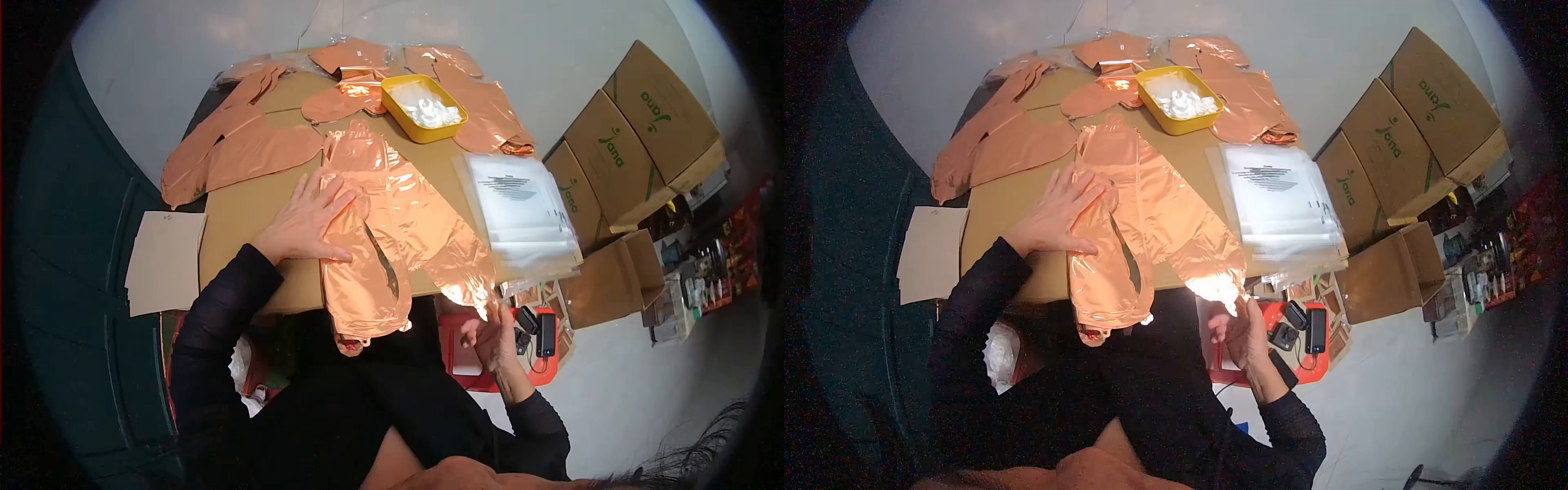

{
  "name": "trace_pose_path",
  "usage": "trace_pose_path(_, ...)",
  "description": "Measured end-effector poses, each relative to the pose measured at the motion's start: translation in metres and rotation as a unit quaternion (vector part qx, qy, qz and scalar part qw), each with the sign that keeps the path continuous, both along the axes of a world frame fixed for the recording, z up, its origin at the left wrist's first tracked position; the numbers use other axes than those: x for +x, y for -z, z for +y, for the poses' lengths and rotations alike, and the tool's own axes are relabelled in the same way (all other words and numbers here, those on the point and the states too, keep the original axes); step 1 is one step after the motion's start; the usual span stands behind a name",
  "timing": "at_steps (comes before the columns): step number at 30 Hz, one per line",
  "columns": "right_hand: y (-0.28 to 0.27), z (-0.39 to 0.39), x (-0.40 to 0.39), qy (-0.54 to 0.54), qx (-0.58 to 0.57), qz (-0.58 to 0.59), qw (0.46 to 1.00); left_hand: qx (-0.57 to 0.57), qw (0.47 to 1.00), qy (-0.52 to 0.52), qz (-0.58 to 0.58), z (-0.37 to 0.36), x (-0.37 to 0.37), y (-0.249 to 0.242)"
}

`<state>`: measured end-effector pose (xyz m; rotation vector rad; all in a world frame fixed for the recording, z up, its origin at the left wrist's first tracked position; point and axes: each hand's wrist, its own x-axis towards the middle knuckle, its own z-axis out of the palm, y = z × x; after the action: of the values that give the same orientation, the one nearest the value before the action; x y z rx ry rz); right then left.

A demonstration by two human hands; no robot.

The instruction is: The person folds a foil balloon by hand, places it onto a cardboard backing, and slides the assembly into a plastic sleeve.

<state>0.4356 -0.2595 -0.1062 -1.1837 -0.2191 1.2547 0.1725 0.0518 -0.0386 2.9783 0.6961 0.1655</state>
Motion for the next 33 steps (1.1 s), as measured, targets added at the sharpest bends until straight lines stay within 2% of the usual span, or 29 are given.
trace_pose_path(2,-0.014,0.007,0.0,0.018,0.029,0.01,0.999,0.0,1.0,-0.008,0.008,0.0,-0.001,0.001)
trace_pose_path(5,-0.017,0.013,0.0,0.005,0.04,-0.109,0.993,-0.007,1.0,-0.007,0.005,0.001,0.0,0.001)
trace_pose_path(16,-0.062,0.018,0.008,0.033,0.138,-0.24,0.96,0.016,1.0,0.011,0.006,-0.001,0.017,0.001)
trace_pose_path(19,-0.053,0.024,0.021,0.103,0.13,-0.321,0.932,0.009,1.0,0.017,0.004,-0.003,0.023,0.001)
trace_pose_path(23,-0.057,0.032,0.025,0.096,0.196,-0.362,0.906,0.017,1.0,0.018,-0.002,-0.004,0.026,0.002)
trace_pose_path(26,-0.076,0.041,0.004,0.061,0.159,-0.429,0.887,0.016,1.0,0.015,-0.005,-0.004,0.026,0.001)
trace_pose_path(27,-0.083,0.054,-0.009,0.071,0.206,-0.544,0.81,0.015,1.0,0.015,-0.005,-0.004,0.026,0.002)
trace_pose_path(29,-0.101,0.065,-0.025,-0.041,0.275,-0.644,0.713,0.013,1.0,0.015,-0.005,-0.003,0.026,0.004)
trace_pose_path(31,-0.092,0.08,-0.042,-0.133,0.34,-0.669,0.647,0.012,1.0,0.011,-0.001,-0.006,0.026,0.0)
trace_pose_path(33,-0.083,0.09,-0.061,-0.195,0.369,-0.676,0.608,0.034,0.999,0.006,0.009,-0.004,0.026,0.003)
